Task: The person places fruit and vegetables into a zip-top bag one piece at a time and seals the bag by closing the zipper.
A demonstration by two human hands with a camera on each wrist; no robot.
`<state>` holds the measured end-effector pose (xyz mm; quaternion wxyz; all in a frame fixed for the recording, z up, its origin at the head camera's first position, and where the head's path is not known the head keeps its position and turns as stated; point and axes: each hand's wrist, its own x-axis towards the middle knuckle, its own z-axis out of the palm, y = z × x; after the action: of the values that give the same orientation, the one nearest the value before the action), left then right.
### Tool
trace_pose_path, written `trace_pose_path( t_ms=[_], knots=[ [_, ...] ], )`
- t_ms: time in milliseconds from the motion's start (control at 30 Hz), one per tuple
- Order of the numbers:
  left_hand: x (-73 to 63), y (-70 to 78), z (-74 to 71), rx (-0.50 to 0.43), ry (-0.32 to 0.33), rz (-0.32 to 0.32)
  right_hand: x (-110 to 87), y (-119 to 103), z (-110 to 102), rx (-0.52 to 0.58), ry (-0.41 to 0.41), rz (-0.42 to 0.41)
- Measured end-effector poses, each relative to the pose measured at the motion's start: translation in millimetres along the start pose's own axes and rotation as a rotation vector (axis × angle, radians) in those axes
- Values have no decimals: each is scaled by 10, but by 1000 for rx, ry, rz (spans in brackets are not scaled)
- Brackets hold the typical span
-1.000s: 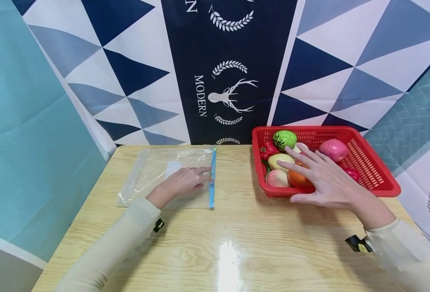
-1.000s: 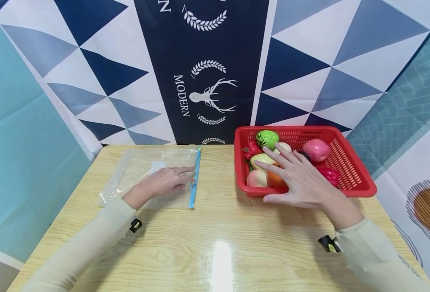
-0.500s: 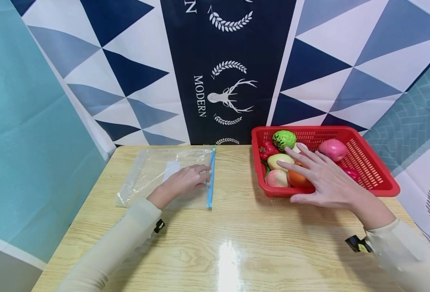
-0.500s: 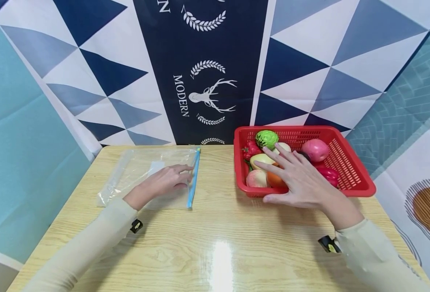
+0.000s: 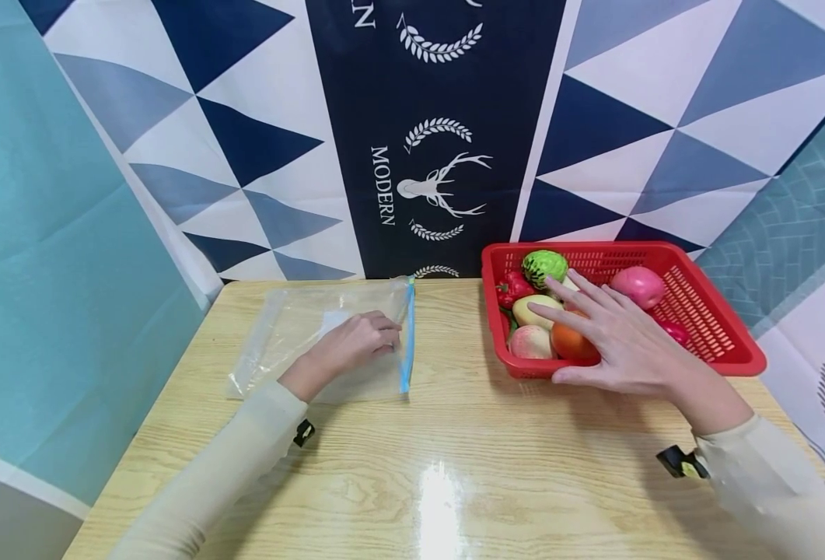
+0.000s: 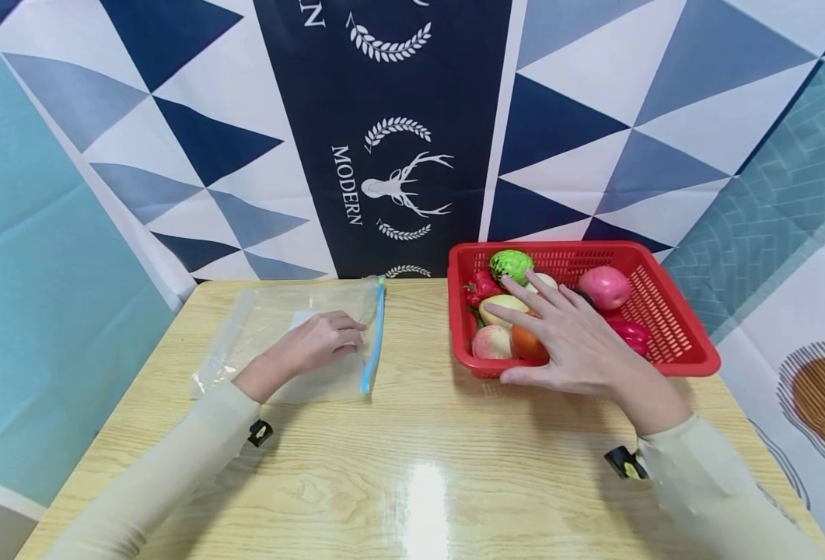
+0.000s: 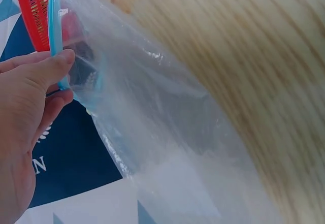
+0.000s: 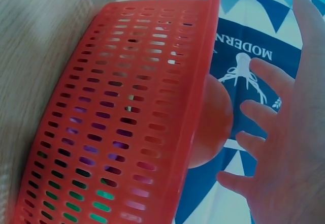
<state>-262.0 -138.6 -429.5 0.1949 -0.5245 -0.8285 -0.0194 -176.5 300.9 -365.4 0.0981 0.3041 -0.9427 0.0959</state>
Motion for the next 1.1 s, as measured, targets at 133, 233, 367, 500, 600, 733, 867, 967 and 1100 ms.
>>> trace_pose_path(
  t_ms=[133,233,367,500,600,733,867,967,1100],
  knots=[
    [-8,-15,-42,-41,65,-15,24,13,-44,6,14,-1],
    [-10,-15,-83,-72,96,-29,33,22,-60,15,24,-2],
    [1,-9,-132,-105,139,-29,42,26,-56,13,27,-9],
    [20,-2,-172,-120,211,-5,55,16,-54,17,33,-7],
    [42,6,-203,-124,262,9,70,1,-51,28,42,-13],
    [67,22,-257,-146,298,14,92,-18,-28,34,60,-44],
    [83,43,-324,-187,318,12,119,-33,-4,35,92,-83],
    [98,50,-359,-210,329,10,151,-43,9,32,116,-108],
    [111,50,-384,-225,346,12,205,-51,36,53,135,-146]
  ],
)
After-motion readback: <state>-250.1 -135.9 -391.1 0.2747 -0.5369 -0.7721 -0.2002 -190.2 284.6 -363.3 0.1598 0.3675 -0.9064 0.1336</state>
